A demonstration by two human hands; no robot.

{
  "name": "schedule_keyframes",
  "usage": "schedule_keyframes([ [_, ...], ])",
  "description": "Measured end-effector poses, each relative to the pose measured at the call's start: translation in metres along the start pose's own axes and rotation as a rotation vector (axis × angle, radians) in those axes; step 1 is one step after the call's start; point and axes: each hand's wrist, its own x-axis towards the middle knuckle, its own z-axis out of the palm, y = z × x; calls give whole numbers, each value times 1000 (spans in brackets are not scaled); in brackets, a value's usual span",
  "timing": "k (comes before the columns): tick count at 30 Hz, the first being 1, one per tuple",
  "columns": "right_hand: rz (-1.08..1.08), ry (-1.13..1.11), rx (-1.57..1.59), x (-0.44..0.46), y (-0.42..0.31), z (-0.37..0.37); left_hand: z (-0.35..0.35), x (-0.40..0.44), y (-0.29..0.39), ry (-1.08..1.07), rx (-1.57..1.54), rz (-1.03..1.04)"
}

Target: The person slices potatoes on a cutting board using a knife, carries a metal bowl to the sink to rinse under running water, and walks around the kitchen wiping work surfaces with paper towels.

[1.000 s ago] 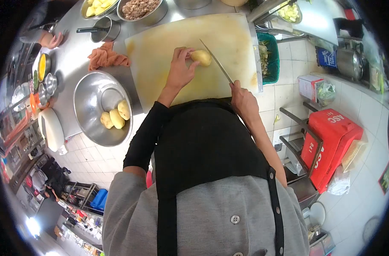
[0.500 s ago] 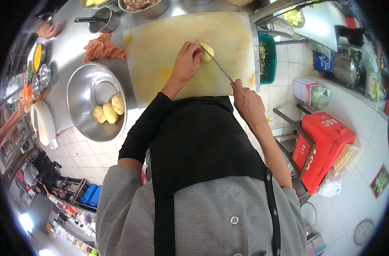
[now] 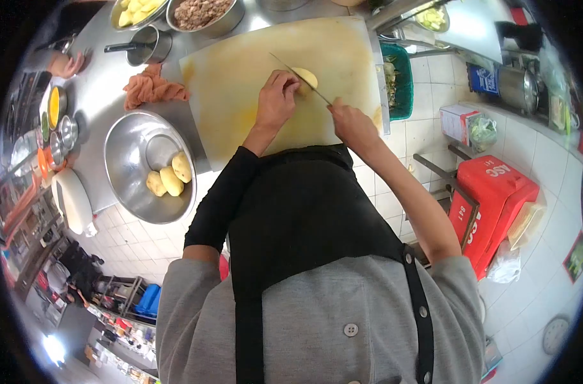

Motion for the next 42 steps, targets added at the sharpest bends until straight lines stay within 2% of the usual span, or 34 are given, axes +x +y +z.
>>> schedule_keyframes([
  [3,21,38,31,5,3,16,-6,4,4,-78,40,-70],
  [6,36,14,57,3,2,19,-28,30,46,-85,390,252],
  [9,46,16,55,2,2,21,-38,55,26,-469,457,425],
  [12,60,48,86,-4,1,17,-38,66,22,-638,642,452],
  [15,145,91,133,-19,-2,8,-44,56,59,-329,587,384],
  [18,314,118,158,-39,1,-2,-52,43,46,-154,332,205],
  [21,387,95,119,-57,2,-10,-49,41,26,-531,427,344],
  [24,400,89,65,-57,5,-8,-29,41,-1,-577,388,389],
  [27,419,91,56,-58,-3,-5,-10,28,9,-362,360,196],
  [30,412,89,98,-55,-12,1,16,11,17,-150,402,116],
  [33,392,68,106,-51,-19,4,22,9,14,-114,370,116],
  [36,403,71,123,-52,-19,-6,12,9,12,-121,310,205],
  [39,400,59,125,-59,-24,-27,-2,11,10,-183,2,106],
  [42,354,9,85,-69,-29,-44,-6,10,6,-177,-40,45],
])
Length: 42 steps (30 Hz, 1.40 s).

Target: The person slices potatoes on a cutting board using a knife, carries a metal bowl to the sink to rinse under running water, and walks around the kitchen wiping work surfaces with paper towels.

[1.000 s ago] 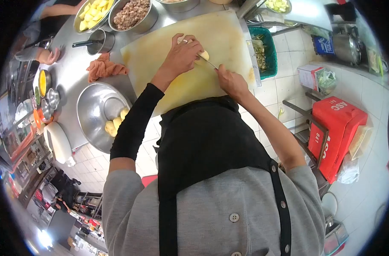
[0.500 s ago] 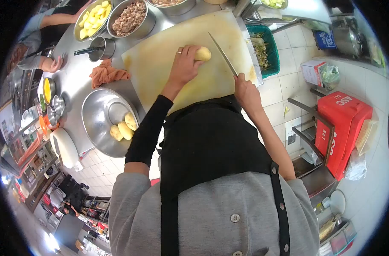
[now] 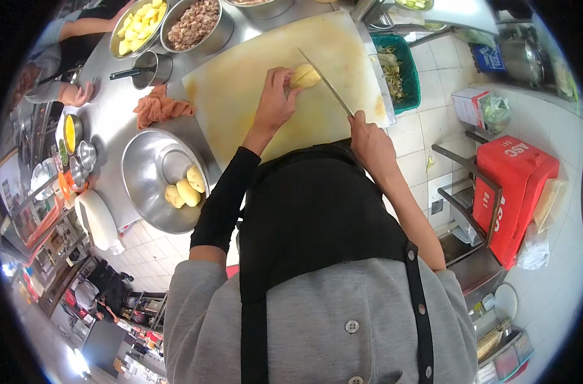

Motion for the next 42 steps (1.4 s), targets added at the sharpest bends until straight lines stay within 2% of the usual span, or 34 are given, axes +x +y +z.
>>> schedule_keyframes([
  [3,-27,-25,-66,-5,1,-7,3,2,0,35,294,111],
  [12,-10,14,-31,2,15,18,7,5,-5,50,194,126],
  [18,-11,-28,-41,-7,0,-11,3,11,-2,39,234,162],
  [24,-44,-66,-55,-13,-6,-12,7,15,-1,5,255,80],
  [33,-52,-58,-35,-2,-15,-7,13,11,-5,114,157,80],
  [36,-94,44,73,28,5,57,12,9,-3,105,153,43],
  [39,-86,46,141,42,15,71,16,10,-9,153,165,115],
  [42,-82,2,193,42,28,64,15,8,-1,86,113,-66],
])
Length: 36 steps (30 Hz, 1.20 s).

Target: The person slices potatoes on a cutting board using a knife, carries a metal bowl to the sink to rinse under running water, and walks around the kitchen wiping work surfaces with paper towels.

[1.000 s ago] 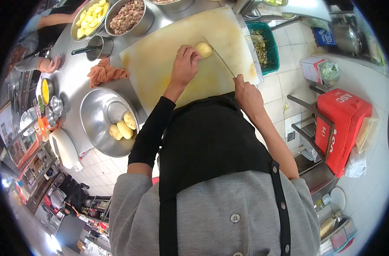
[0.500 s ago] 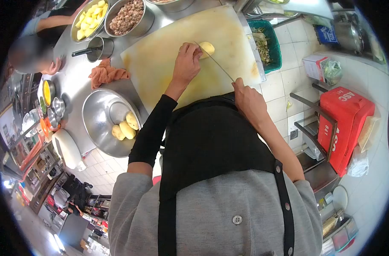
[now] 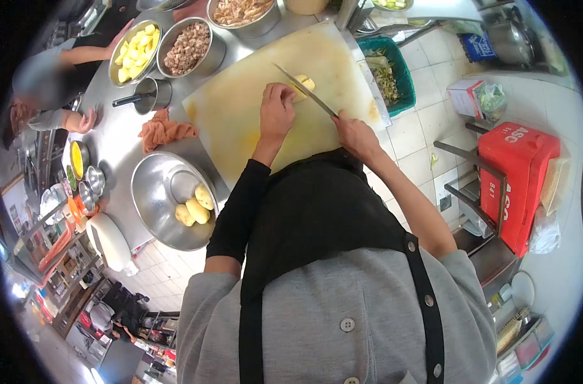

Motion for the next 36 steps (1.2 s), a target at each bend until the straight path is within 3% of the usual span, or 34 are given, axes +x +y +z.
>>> schedule_keyframes([
  [3,30,142,155,-13,9,-3,3,3,20,110,89,141],
  [6,102,317,319,-18,11,-10,3,14,35,-245,502,182],
  [9,310,293,533,-10,28,-6,7,27,37,-282,676,229],
  [12,417,256,695,-6,25,-16,0,38,25,-157,360,119],
  [16,276,367,642,4,29,-3,-5,39,21,-199,390,9],
  [17,363,271,779,-1,29,-7,-3,37,24,-200,407,10],
  [24,236,316,558,10,39,0,24,35,39,-294,692,249],
  [30,303,244,683,6,24,-17,27,43,12,-201,689,326],
  [33,325,240,761,5,19,-18,4,45,-2,-152,468,303],
  [36,331,247,738,7,22,-13,-24,39,-12,-204,-228,-156],
])
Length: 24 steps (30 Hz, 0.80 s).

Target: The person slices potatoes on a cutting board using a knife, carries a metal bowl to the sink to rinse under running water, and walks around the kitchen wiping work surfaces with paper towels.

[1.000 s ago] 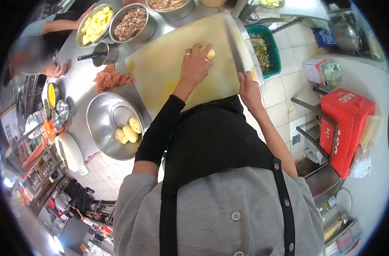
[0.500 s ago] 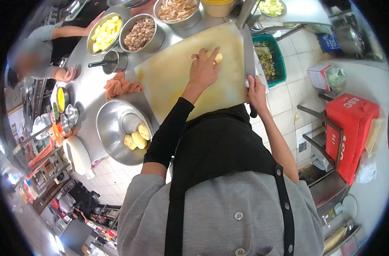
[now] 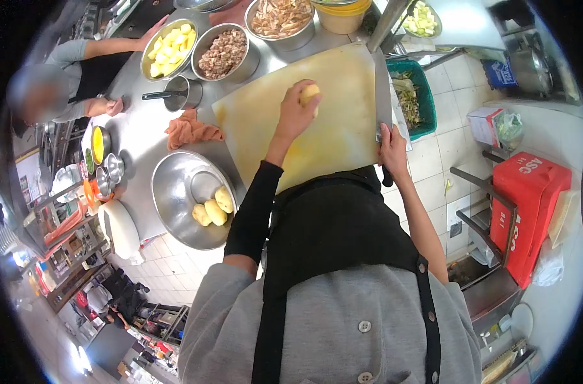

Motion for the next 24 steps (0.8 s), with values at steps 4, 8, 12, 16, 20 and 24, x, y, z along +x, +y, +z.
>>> schedule_keyframes([
  [4,-82,19,-117,10,18,3,-59,-24,38,-56,-1190,-316],
  [8,-106,4,-162,11,18,4,-125,-11,50,123,-921,-257],
  [12,-73,-43,-163,7,0,0,-248,59,33,431,-150,87],
  [16,-155,-17,-201,11,15,2,-354,120,14,539,-271,9],
  [20,-319,64,-267,18,37,7,-429,140,11,607,38,-41],
  [24,-171,60,-218,9,12,5,-452,101,43,835,190,-179],
])
